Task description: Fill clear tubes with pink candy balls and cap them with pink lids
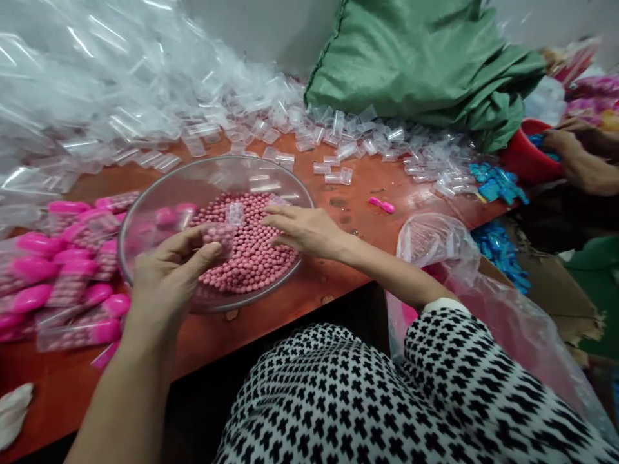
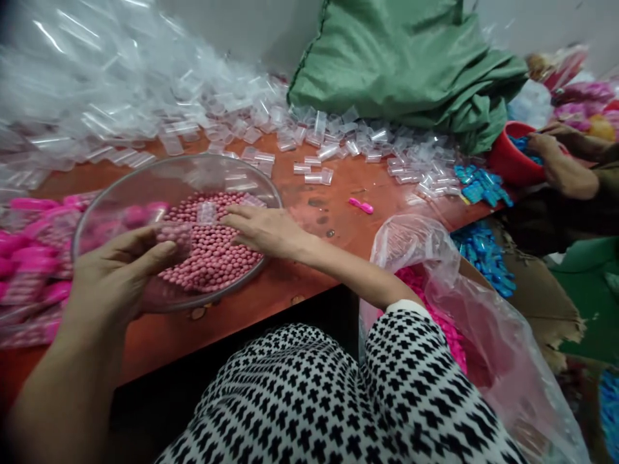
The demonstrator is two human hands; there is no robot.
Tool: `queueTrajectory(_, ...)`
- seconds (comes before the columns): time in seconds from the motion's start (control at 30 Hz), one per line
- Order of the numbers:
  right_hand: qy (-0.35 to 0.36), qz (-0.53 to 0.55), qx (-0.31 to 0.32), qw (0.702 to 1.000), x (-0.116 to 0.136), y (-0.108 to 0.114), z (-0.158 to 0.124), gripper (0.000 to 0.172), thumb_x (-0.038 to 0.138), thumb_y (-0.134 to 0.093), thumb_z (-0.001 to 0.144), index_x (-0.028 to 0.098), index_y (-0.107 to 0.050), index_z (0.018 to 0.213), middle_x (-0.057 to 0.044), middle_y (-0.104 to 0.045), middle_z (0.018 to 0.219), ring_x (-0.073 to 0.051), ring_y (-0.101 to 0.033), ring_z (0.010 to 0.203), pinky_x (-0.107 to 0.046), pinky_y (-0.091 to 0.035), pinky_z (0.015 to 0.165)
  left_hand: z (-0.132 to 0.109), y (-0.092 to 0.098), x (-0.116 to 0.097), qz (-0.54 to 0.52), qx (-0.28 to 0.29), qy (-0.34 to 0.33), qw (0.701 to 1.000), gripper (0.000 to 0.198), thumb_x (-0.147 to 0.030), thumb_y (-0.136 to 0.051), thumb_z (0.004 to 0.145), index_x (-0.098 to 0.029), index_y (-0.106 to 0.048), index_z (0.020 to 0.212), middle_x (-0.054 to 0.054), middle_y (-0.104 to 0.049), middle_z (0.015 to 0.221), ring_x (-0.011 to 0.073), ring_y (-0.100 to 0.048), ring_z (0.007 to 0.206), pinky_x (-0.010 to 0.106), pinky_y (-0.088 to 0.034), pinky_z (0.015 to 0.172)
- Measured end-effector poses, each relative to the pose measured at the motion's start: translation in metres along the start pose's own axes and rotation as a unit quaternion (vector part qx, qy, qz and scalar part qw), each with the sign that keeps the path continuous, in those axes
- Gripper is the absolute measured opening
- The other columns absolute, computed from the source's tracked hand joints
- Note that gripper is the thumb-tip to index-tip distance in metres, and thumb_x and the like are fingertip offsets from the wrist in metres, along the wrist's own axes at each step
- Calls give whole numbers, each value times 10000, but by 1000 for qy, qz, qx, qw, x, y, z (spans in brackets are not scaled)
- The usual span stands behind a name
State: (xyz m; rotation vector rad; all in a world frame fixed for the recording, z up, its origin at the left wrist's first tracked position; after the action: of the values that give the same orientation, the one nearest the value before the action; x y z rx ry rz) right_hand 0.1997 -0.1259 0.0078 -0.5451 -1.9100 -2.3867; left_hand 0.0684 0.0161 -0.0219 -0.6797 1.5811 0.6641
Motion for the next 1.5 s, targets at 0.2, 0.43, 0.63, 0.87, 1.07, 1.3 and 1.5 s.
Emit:
queueTrajectory(0.2, -330, -143, -37, 932, -166, 46, -107, 290, 229, -515, 992, 176, -711, 1199, -136, -716, 1228, -270, -645, 1148, -362, -499, 925, 1, -14, 1, -108, 52, 14, 993, 359, -287, -945, 559, -191, -790, 868, -16, -753, 842, 126, -722, 717, 212, -663, 702)
queueTrajectory(0.43, -432, -173, 67, 883, -250, 33, -186, 308, 219, -557, 932, 166, -748, 1167, -170, -733, 1150, -278, -670, 1033, -319, -453, 822, -2, -23, 4, -134, 71, 18, 988, 409, -360, -979, 533, -191, -794, 855, 16, -764, 863, 138, -726, 754, 224, -671, 673)
queueTrajectory(0.63, -398, -46, -37, 916, -237, 43, -163, 321, 370, -579, 918, 125, -773, 990, -120, -759, 899, -225, -699, 831, -320, -522, 744, -4, -22, 4, -118, 93, 14, 989, 381, -363, -934, 634, -195, -784, 940, 20, -768, 906, 119, -718, 743, 232, -650, 720)
queueTrajectory(0.87, -136, 466, -149, 862, -79, 30, -39, 386, 469, -864, 707, 215, -729, 963, -20, -749, 891, -142, -692, 763, -315, -612, 737, -15, -40, -7, -191, 167, -12, 967, 451, -443, -909, 635, -192, -736, 966, 64, -759, 1025, 177, -732, 852, 324, -642, 783)
queueTrajectory(1.07, 16, 314, -142, 939, 30, 19, 15, 334, 495, -765, 826, 201, -759, 985, -80, -769, 1007, -206, -708, 941, -381, -572, 907, -15, -27, -3, -297, 115, -12, 948, 462, -417, -942, 598, -171, -679, 886, -6, -725, 854, 140, -715, 781, 322, -647, 805)
queueTrajectory(1.3, 55, 207, -142, 966, 38, 42, 24, 269, 321, -634, 919, 202, -737, 1138, -65, -781, 1006, -182, -715, 823, -336, -579, 771, -17, -6, -14, -184, 115, -133, 967, 415, -482, -813, 779, -165, -722, 1030, 68, -755, 1032, 193, -731, 935, 365, -626, 886)
queueTrajectory(1.5, 190, 50, -90, 976, 76, 55, 34, 260, 306, -557, 980, 210, -700, 1175, -88, -747, 1029, -191, -696, 879, -317, -565, 798, -21, -3, -19, -56, 90, -218, 970, 296, -392, -704, 887, -201, -772, 1102, 59, -781, 1049, 193, -722, 972, 322, -588, 907)
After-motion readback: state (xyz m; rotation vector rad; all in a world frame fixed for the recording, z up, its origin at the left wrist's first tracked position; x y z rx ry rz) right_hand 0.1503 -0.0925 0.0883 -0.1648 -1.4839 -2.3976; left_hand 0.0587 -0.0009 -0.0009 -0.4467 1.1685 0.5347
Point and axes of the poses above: each hand's wrist, its own z-axis towards the middle knuckle, its own y-axis out of the back of the hand, x = y × z, the point moved 9 cm from there along z, towards the middle knuckle
